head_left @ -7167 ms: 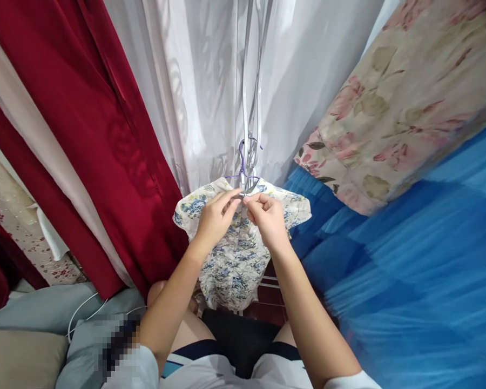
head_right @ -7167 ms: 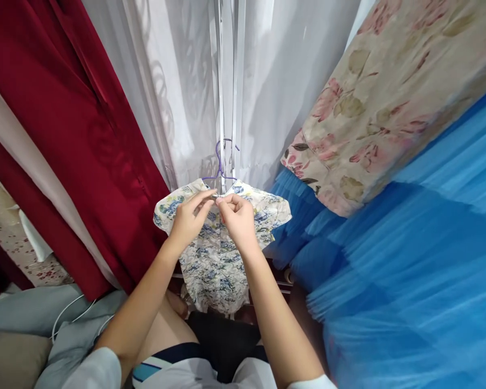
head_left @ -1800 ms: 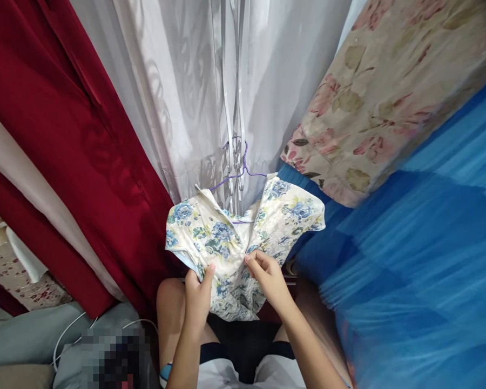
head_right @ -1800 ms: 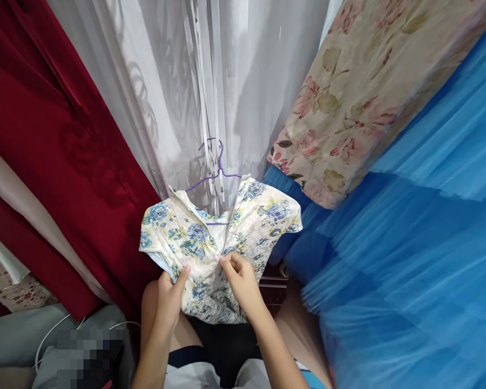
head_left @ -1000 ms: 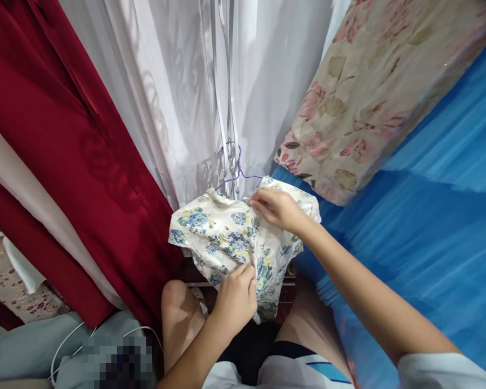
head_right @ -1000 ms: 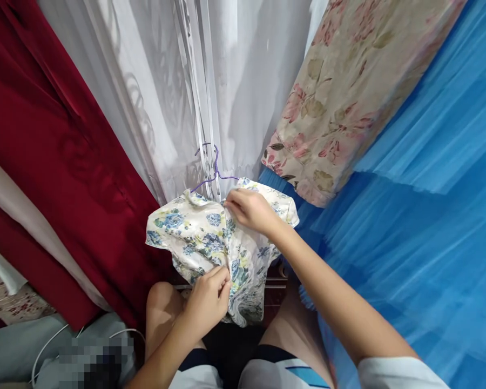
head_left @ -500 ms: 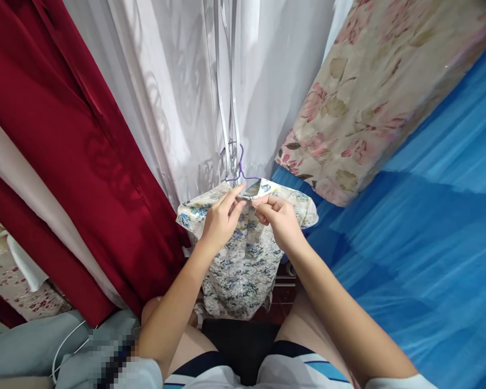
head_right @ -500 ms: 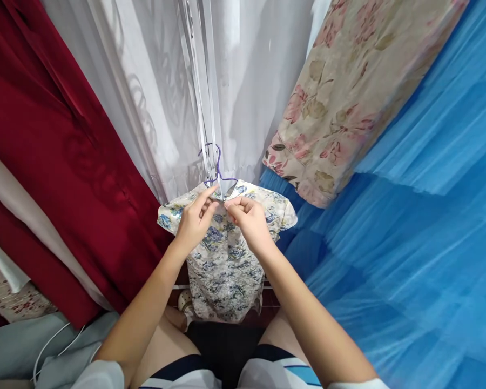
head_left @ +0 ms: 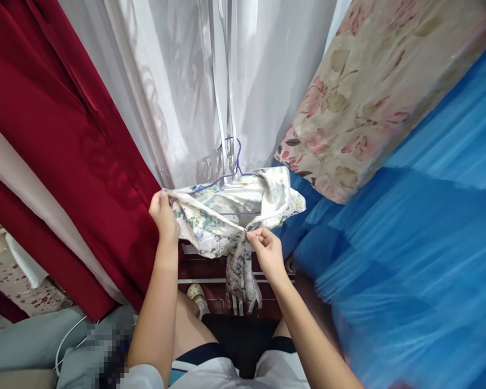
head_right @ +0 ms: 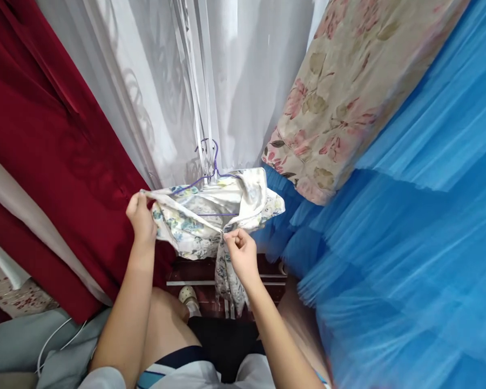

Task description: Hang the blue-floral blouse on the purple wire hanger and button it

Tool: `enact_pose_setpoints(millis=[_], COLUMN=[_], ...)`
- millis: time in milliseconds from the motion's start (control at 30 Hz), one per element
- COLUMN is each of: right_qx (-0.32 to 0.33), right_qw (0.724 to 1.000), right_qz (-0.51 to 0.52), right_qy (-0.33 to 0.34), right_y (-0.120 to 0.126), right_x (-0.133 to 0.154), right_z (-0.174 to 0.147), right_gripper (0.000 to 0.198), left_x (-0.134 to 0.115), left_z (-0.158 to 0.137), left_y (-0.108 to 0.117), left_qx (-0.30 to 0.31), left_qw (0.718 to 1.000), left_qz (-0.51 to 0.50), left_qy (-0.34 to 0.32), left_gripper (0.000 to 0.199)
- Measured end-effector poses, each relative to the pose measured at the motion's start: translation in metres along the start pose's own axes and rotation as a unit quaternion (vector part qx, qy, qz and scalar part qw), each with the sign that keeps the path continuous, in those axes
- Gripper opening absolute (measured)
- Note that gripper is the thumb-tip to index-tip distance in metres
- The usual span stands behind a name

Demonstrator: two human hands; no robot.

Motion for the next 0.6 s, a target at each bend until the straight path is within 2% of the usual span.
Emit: enact_pose_setpoints(millis=[33, 67, 100, 200, 300, 367, 433, 500, 600], right_qx=[0.004, 0.003, -0.004, -0.074, -0.196, -0.262, -0.284, -0.267, -0.181], right_qw=[1.0, 1.0, 0.999, 0.994, 0.974, 0.96, 0.957, 0.963, 0.98], right_qz=[0.006, 0.016, 0.027, 0.068, 0.101, 0.085, 0.045, -0.001, -0.078], right_qy=[-0.004, -0.01, -0.016, -0.035, -0.043, -0.039, -0.042, -0.043, 0.009], right_y=[0.0, 0.0, 0.001, 0.017, 0.056, 0.086, 0.109, 0.119, 0.109], right_x=[-0.002, -0.005, -0.01, -0.032, -0.064, -0.082, -0.091, -0.088, -0.06], right_z=[-0.007, -0.013, -0.017, -0.021, -0.018, -0.017, -0.019, -0.023, -0.029], right_gripper=[0.03, 0.03, 0.029, 0.029, 0.031, 0.032, 0.03, 0.029, 0.031], left_x=[0.023, 0.044, 0.062, 0.106, 0.129, 0.126, 0.11, 0.086, 0.049], left_z=[0.001, -0.004, -0.015, -0.066, -0.124, -0.157, -0.181, -0.199, -0.223], left_y=[0.012, 0.022, 0.028, 0.036, 0.029, 0.017, 0.003, -0.011, -0.026], left_qx=[-0.037, -0.057, -0.059, -0.031, 0.027, 0.092, 0.163, 0.223, 0.308], left_qw=[0.993, 0.979, 0.968, 0.947, 0.933, 0.931, 0.933, 0.934, 0.926], left_qz=[-0.028, -0.038, -0.034, -0.019, -0.027, -0.047, -0.078, -0.105, -0.093], left_qy=[0.109, 0.19, 0.24, 0.32, 0.358, 0.351, 0.31, 0.259, 0.197], left_gripper=[0.016, 0.016, 0.017, 0.015, 0.02, 0.029, 0.033, 0.031, 0.024])
Point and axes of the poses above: each hand's wrist, its own z-axis towards the middle knuckle, its own y-axis out of the back of the hand, x = y × z, the point moved 4 cm from there along z, towards the middle knuckle, and after that the axes turned 8 degrees about -x, right-handed, at the moved point
